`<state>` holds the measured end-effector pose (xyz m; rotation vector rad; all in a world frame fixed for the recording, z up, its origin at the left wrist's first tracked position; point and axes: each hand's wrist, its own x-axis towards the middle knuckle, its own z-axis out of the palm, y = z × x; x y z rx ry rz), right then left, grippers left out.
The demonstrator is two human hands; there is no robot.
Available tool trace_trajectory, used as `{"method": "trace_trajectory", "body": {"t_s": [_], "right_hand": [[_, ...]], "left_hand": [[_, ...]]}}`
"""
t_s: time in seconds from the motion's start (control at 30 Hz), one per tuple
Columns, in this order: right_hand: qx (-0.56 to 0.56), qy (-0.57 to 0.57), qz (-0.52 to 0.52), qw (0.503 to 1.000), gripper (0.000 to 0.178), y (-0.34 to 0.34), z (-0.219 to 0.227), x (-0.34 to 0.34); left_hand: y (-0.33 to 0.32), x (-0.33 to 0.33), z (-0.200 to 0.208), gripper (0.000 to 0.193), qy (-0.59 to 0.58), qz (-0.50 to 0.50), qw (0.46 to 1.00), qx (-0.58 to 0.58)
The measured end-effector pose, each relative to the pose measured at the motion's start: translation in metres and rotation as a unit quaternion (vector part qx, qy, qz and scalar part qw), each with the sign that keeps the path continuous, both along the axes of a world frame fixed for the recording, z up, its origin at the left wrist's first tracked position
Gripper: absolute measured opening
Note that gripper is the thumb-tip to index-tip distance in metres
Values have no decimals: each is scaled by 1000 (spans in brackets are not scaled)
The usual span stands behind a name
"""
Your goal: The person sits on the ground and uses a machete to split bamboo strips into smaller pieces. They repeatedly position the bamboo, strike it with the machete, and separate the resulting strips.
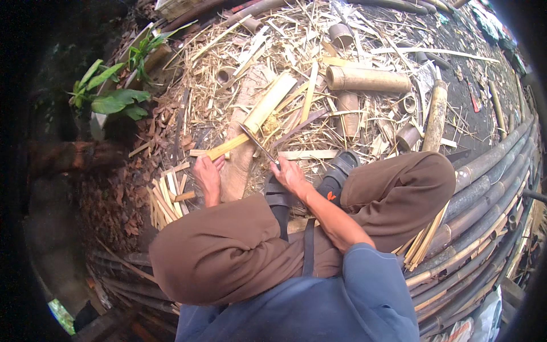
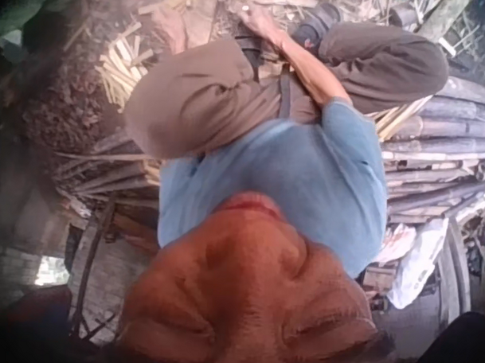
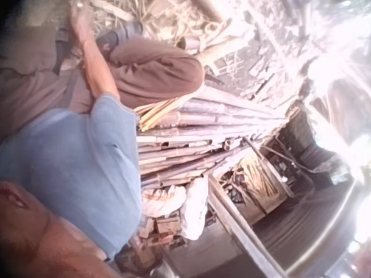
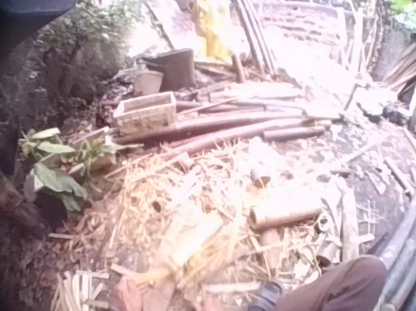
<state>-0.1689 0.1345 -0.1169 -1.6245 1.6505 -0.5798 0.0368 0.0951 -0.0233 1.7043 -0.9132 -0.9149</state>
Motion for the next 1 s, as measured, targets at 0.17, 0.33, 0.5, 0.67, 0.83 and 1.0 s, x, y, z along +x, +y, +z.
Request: {"method": "trace_trajectory", "body": {"t_s": [0.17, 0.33, 0.5, 0.67, 0.83, 1.0], "right_hand": [[54, -17, 63, 996, 40, 10, 4, -6], [84, -54, -2, 995, 41, 5, -25, -18], [51, -94, -2, 994, 40, 6, -12, 8], [37, -70, -70, 994, 40, 3, 6, -15], [-92, -5, 78, 993, 28, -28, 43, -16], [-139, 101, 241, 955, 29, -47, 93, 6]], "left_hand": [[-8, 3, -3, 31, -25, -2, 999, -26], [-22, -10, -33, 27, -107, 10, 990, -86], [-60, -1, -128, 25, -115, -57, 975, -184], [-60, -19, -80, 26, 131, -7, 990, -58], [-8, 6, 4, 23, 321, -121, 937, 61], [39, 13, 50, 28, 344, -163, 919, 101]]}}
